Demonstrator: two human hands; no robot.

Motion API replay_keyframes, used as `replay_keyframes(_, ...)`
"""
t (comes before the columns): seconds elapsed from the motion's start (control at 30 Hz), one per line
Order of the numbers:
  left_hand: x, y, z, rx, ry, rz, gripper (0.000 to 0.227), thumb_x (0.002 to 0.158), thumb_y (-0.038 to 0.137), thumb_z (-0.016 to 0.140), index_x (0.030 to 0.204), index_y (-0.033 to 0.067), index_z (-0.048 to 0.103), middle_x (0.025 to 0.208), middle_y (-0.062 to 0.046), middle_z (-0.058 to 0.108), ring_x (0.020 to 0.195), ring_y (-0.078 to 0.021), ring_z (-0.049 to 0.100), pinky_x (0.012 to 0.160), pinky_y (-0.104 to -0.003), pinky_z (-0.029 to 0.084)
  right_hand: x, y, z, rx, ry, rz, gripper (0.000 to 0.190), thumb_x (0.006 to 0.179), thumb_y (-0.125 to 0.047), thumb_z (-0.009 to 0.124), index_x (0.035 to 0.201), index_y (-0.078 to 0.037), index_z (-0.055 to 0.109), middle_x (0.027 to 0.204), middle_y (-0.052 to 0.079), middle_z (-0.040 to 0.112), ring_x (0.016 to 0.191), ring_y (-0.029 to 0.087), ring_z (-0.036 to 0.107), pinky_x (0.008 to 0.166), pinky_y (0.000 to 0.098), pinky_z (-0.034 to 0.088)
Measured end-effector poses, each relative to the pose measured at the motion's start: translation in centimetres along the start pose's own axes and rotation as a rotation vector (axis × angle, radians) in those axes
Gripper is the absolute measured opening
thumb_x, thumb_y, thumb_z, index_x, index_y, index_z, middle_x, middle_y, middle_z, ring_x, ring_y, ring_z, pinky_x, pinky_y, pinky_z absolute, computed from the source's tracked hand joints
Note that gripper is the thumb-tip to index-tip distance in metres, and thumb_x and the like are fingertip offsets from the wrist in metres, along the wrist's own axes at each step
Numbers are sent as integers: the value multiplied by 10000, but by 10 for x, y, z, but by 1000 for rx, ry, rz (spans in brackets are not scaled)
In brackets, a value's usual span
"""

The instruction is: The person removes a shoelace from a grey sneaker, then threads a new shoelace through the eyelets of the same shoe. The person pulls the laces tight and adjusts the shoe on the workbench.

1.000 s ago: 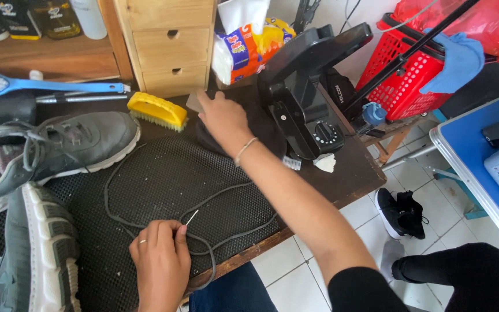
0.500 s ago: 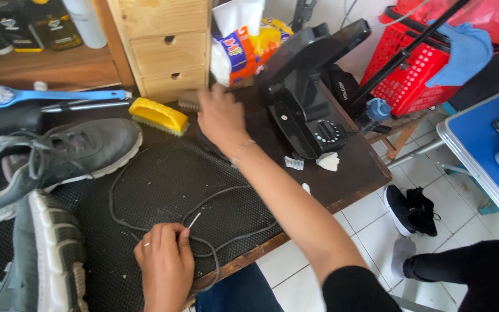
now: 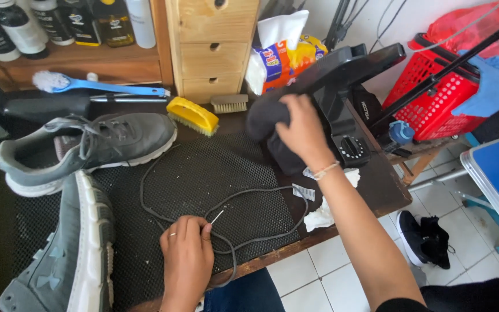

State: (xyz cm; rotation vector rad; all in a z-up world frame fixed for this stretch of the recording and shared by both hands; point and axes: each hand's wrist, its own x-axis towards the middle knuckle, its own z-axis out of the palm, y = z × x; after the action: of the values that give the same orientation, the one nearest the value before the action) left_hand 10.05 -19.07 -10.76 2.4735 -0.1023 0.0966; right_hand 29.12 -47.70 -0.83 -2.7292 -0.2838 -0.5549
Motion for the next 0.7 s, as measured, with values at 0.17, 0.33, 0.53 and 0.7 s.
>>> replay_keyframes(0.17, -2, 3, -4, -33, 67, 75, 122, 1040, 235, 505, 983, 166, 587, 1110, 17, 628, 1082, -222, 588, 1012, -446, 395, -2, -56, -41, 413, 221, -39, 435, 839, 4, 625, 1261, -44, 532, 1188, 146, 602, 1137, 300, 615, 1024, 402, 484)
replay_keyframes(0.33, -3, 3, -3, -27, 78, 103, 121, 1045, 222, 488, 1003, 158, 581, 1143, 10, 620, 1086, -234, 578, 985, -450, 393, -3, -64, -11, 788, 44, 131, 467, 821, -8, 563, 1280, -95, 584, 1221, 88, 685, 1138, 209, 663, 1052, 350, 508)
replay_keyframes(0.53, -2, 4, -7, -12, 63, 107, 142, 1057, 245, 480, 988, 174, 581, 1094, 11, 623, 1062, -236, 593, 979, -451, 404, -2, -22, 20, -122, -31, -4, 532, 858, -64, 754, 1368, -59, 604, 1175, 146, 519, 1097, 371, 556, 863, 475, 576)
replay_keyframes(0.7, -1, 2, -6, -9, 38, 59, 62, 1011, 214, 550, 1019, 190, 607, 1116, 11, 647, 1102, -263, 605, 973, -487, 413, -30, -5, 12, 22, -423, -27, 709, 967, -343, 631, 1583, -127, 356, 1677, 121, 222, 1569, 356, 63, 1215, 569, 147)
